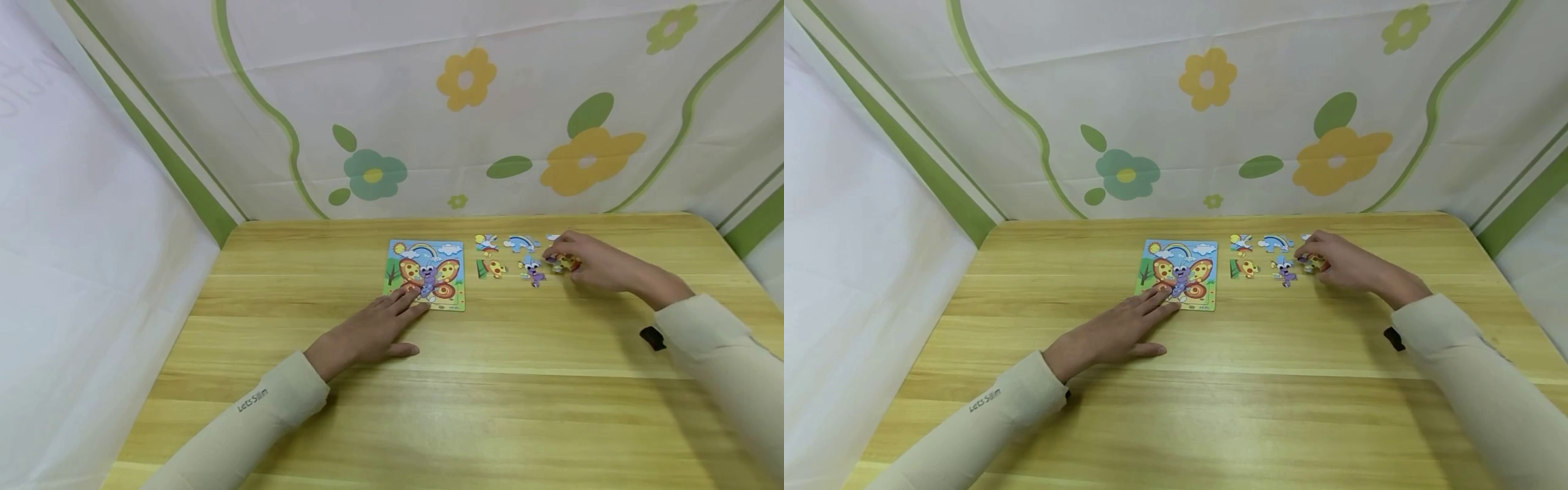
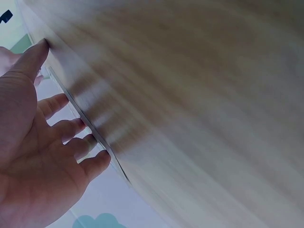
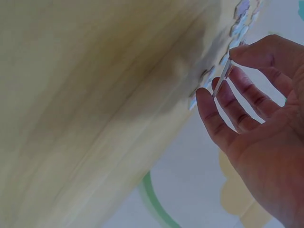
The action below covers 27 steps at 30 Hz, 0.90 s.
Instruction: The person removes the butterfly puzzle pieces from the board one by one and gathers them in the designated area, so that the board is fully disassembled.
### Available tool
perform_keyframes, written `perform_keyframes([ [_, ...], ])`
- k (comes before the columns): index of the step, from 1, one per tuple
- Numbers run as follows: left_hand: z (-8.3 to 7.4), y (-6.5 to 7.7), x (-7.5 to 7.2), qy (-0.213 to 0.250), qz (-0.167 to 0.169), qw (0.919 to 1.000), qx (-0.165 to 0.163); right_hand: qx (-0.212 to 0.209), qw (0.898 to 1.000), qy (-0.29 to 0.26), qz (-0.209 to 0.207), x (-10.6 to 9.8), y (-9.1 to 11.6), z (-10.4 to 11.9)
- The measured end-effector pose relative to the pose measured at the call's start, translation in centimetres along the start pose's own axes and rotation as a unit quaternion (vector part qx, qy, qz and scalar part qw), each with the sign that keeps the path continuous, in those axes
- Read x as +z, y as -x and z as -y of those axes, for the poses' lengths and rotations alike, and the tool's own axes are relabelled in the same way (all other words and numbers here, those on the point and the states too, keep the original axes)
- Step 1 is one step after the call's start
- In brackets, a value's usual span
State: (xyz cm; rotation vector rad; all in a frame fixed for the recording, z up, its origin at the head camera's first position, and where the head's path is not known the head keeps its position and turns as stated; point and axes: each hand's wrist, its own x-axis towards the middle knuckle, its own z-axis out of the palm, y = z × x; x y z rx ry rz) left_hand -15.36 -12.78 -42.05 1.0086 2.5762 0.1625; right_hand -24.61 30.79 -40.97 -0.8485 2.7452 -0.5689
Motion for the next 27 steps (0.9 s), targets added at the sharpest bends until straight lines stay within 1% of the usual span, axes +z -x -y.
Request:
perform_keyframes([
  [7,-0.1,0.0,0.0,0.000,-0.003,1.0000,0.000,-0.007,1.000,0.001,-0.005,0.5,0.7,-0.8],
  [14,-0.1,0.0,0.0,-0.001,-0.006,1.0000,0.005,-0.008,1.000,-0.009,0.001,0.8,1.0,-0.8],
  [23,0.0,0.1,0.0,0.001,-0.007,1.0000,0.006,-0.035,0.999,0.003,-0.013,1.1,1.2,-0.8],
  [27,0.0,0.1,0.0,0.002,-0.006,1.0000,0.004,-0.036,0.999,0.003,-0.020,1.2,1.3,-1.0],
])
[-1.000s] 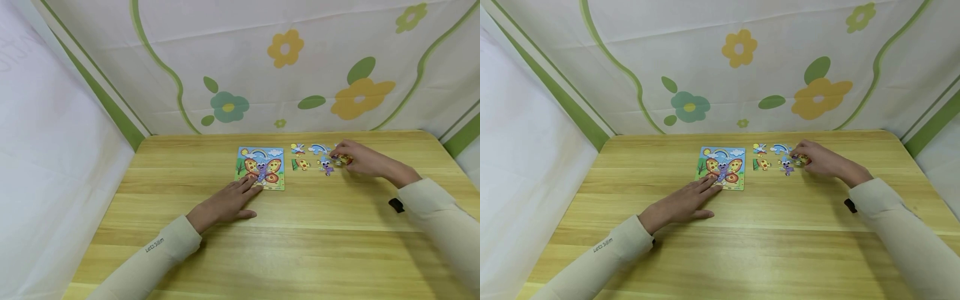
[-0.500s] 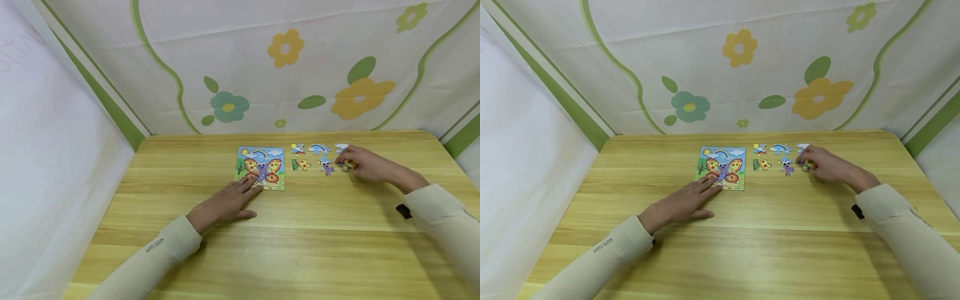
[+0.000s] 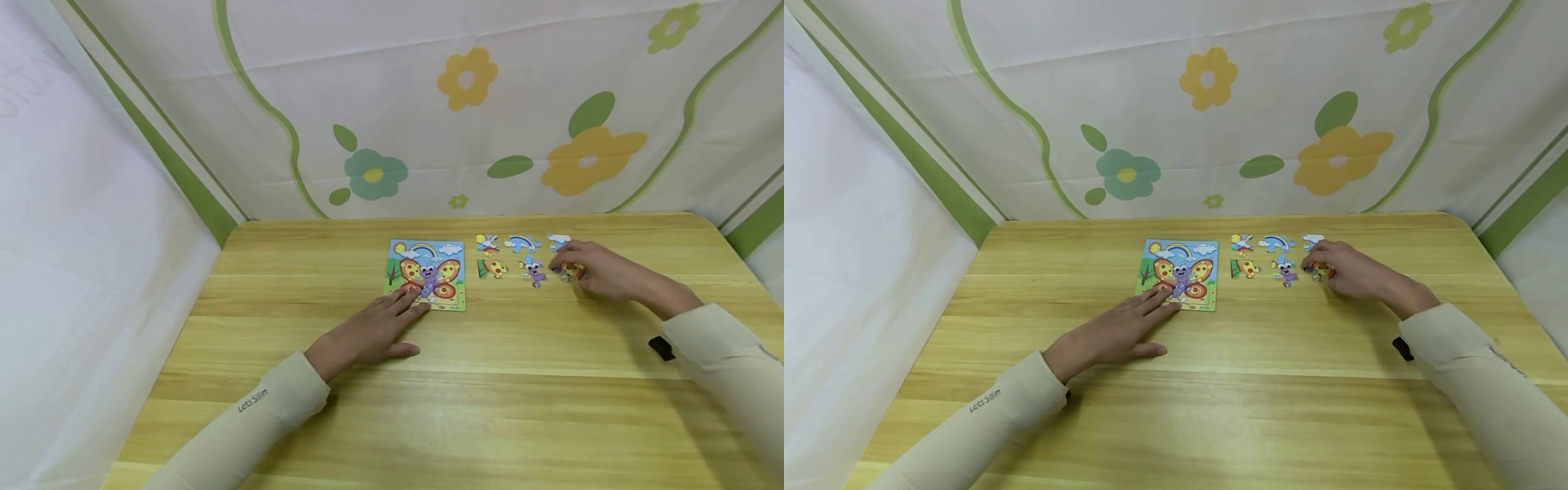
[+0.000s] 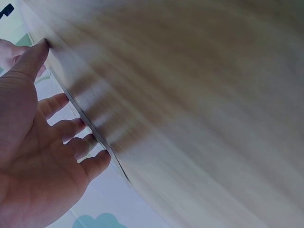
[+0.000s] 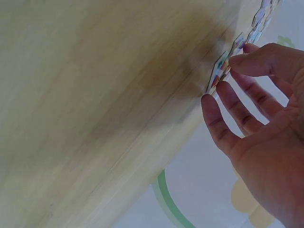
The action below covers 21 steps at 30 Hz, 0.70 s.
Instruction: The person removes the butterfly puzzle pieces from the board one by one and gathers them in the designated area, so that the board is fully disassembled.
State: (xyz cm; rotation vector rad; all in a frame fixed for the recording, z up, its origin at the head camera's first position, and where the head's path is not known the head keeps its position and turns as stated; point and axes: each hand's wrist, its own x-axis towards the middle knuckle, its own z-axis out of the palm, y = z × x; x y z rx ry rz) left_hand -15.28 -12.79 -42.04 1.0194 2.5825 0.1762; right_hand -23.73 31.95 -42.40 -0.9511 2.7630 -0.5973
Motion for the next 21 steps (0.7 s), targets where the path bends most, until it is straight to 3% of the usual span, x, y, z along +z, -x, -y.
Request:
perform_keyframes([
  [11,0.09,-0.10,0.08,-0.002,0.003,1.0000,0.000,0.020,0.999,0.039,-0.022,0.04,0.33,-0.33],
  [21,0.07,-0.15,0.03,-0.006,0.000,1.0000,0.003,-0.010,0.998,0.043,-0.043,0.20,0.43,-0.58],
])
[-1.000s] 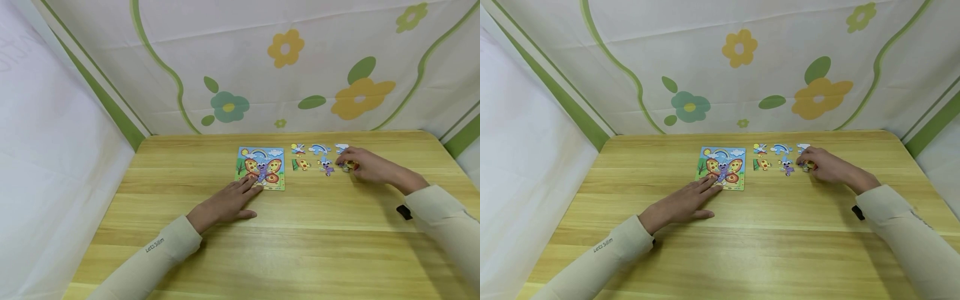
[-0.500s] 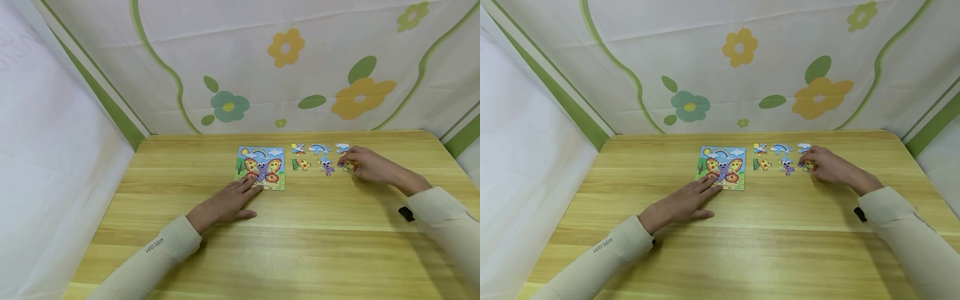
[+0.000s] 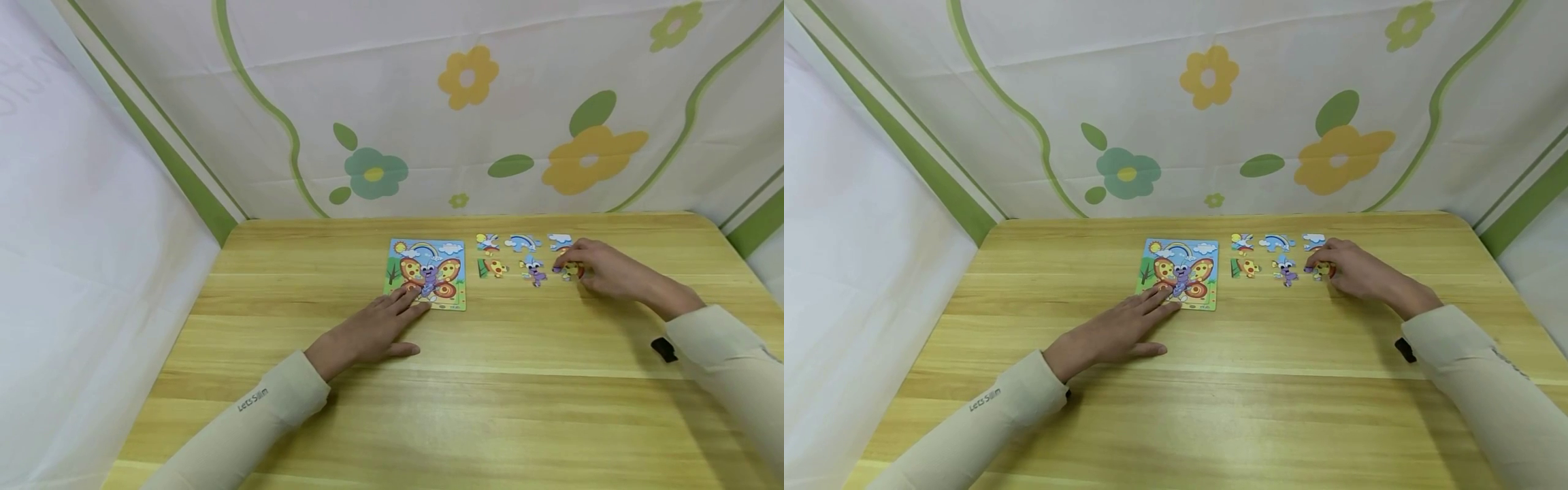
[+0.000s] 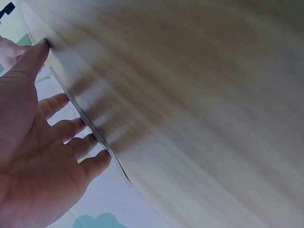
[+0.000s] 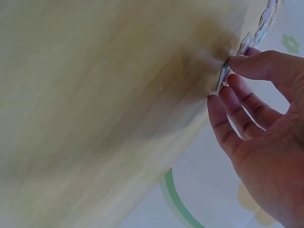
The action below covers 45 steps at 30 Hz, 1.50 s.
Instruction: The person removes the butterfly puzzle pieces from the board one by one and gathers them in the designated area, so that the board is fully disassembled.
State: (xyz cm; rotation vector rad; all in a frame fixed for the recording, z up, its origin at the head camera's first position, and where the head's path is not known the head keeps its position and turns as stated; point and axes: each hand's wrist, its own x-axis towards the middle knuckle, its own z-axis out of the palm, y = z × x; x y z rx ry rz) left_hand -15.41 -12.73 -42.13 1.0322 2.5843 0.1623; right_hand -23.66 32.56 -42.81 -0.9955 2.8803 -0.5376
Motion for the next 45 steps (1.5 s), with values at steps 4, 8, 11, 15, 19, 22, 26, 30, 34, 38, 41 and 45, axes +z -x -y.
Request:
perform_keyframes([
  [4,0.0,0.0,0.0,-0.002,0.001,1.0000,0.000,-0.003,1.000,-0.004,-0.002,0.0,0.1,0.0],
  [8,0.0,0.1,0.0,-0.002,0.001,1.0000,-0.002,-0.008,1.000,-0.003,-0.008,0.1,0.2,-0.1],
  [11,-0.1,0.1,-0.1,-0.003,0.001,1.0000,-0.002,-0.010,1.000,0.001,-0.011,0.2,0.1,-0.1],
  [15,-0.1,0.1,-0.1,-0.004,-0.001,1.0000,0.000,-0.017,1.000,0.003,-0.017,0.3,0.1,-0.2],
  [19,-0.1,0.2,-0.1,-0.005,-0.001,1.0000,0.000,-0.021,1.000,0.002,-0.019,0.4,0.1,-0.3],
  [22,-0.1,0.2,-0.1,-0.006,-0.001,1.0000,0.000,-0.020,1.000,0.005,-0.018,0.4,0.1,-0.3],
  [26,-0.1,0.1,-0.1,-0.008,-0.003,1.0000,0.002,-0.017,1.000,0.010,-0.019,0.2,0.0,0.0],
  [30,-0.2,0.2,-0.1,-0.011,-0.003,0.9999,0.001,-0.006,1.000,0.002,-0.015,-0.1,-0.4,0.6],
  [34,-0.4,0.2,-0.3,-0.012,-0.002,0.9999,0.000,0.004,1.000,-0.011,-0.007,-0.4,-1.1,1.6],
  [38,-0.6,0.4,-0.3,-0.014,-0.001,0.9999,-0.001,0.007,1.000,-0.027,-0.002,-0.5,-2.0,2.8],
  [41,-0.8,0.5,-0.2,-0.024,0.001,0.9997,0.000,0.009,0.999,-0.035,-0.001,-0.4,-2.8,3.8],
  [45,-1.0,0.6,-0.1,-0.038,0.002,0.9993,-0.002,0.005,0.999,-0.045,0.006,-0.1,-4.1,5.1],
])
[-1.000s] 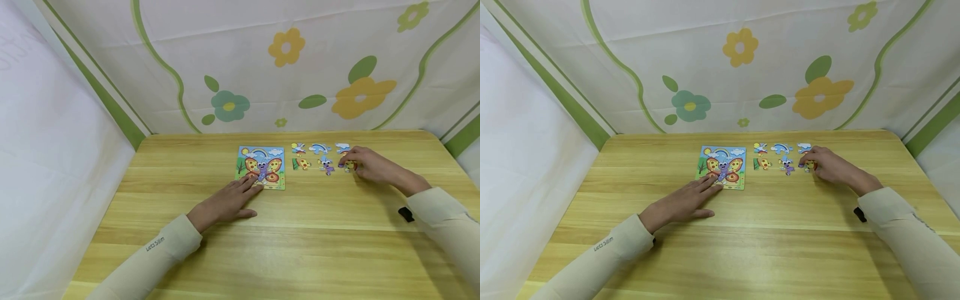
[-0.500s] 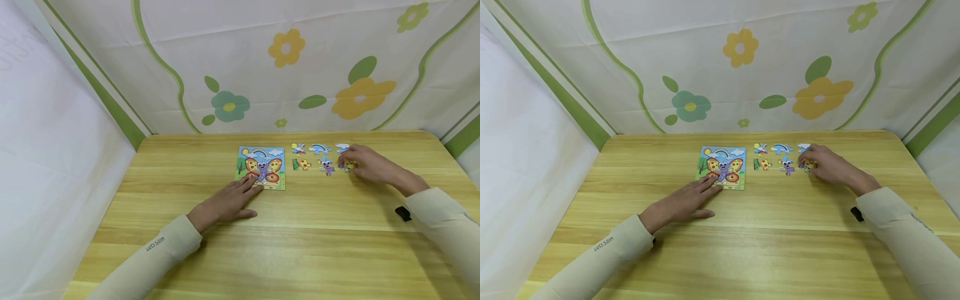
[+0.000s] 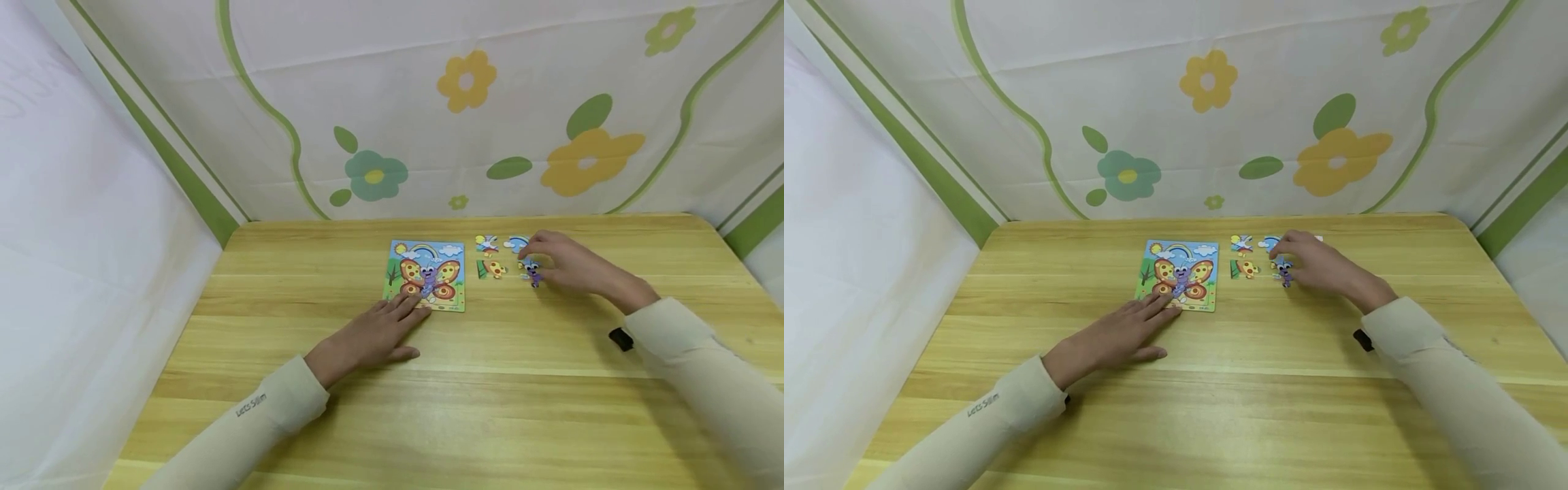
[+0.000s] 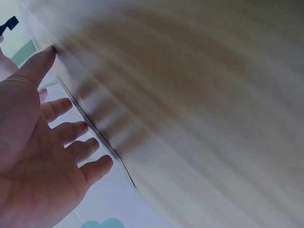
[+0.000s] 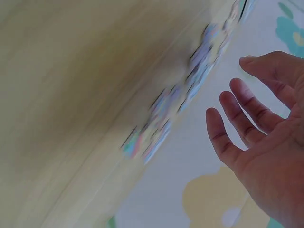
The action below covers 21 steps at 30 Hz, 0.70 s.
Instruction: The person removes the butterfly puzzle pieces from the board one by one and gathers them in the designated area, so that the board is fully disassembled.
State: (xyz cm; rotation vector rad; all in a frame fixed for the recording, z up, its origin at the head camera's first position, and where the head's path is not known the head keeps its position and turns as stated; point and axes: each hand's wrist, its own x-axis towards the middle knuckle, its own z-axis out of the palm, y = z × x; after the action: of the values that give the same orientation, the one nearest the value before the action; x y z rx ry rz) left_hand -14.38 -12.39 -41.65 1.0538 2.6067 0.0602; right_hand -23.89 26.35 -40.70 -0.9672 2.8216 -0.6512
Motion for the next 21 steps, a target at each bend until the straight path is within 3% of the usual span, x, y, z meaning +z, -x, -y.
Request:
perform_keyframes([
  [12,-1.0,0.8,-0.1,0.000,0.002,1.0000,-0.001,-0.042,0.998,-0.026,0.030,1.9,-5.0,5.0],
  [21,-1.2,1.0,-0.1,0.007,0.004,1.0000,-0.006,-0.080,0.995,-0.047,0.043,3.3,-7.6,8.2],
])
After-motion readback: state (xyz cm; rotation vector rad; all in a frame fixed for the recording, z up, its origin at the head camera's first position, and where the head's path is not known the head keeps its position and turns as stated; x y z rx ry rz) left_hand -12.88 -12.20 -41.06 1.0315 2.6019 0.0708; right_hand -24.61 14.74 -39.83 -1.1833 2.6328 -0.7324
